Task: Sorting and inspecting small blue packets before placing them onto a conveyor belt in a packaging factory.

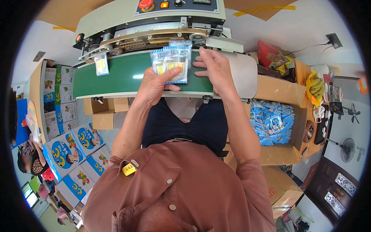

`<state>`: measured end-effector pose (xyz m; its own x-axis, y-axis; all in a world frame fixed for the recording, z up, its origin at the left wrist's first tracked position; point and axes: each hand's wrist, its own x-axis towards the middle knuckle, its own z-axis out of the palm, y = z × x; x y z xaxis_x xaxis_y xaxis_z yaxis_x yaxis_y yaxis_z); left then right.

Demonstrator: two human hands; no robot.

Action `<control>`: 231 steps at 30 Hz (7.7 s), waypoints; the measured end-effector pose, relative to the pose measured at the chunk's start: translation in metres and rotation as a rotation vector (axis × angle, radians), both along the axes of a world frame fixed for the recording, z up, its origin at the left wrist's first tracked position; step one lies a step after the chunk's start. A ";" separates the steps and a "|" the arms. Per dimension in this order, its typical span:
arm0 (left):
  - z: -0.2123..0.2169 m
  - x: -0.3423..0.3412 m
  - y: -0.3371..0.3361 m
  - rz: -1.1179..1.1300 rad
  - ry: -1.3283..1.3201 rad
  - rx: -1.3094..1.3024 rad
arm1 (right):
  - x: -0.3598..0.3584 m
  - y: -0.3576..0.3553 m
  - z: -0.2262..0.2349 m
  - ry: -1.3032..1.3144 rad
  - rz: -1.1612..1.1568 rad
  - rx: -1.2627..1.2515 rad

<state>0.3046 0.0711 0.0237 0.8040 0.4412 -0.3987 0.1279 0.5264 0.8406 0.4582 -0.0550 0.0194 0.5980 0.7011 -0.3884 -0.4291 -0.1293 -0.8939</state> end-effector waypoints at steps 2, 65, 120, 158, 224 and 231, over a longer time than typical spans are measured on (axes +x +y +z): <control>0.002 0.004 -0.005 -0.020 0.015 0.046 | -0.009 -0.011 0.003 -0.036 -0.022 0.031; -0.005 -0.023 -0.034 -0.479 0.067 -0.058 | -0.027 -0.074 0.013 -0.503 -0.103 0.059; -0.044 -0.003 -0.129 -0.846 0.251 0.021 | 0.049 -0.439 -0.157 -0.877 0.384 -0.896; -0.004 0.116 -0.102 -0.457 -0.259 1.018 | 0.079 -0.125 0.089 -1.209 0.701 -0.398; 0.005 -0.026 0.014 0.048 -0.121 0.045 | 0.005 0.022 -0.013 -0.044 0.095 -0.083; 0.002 -0.025 0.012 0.029 -0.132 -0.001 | -0.024 -0.001 0.001 -0.279 0.020 -0.029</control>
<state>0.2800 0.0833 0.0252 0.8366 0.4642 -0.2910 0.0013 0.5294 0.8484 0.4343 -0.0561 0.0209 0.6708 0.7048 -0.2310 -0.1643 -0.1625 -0.9729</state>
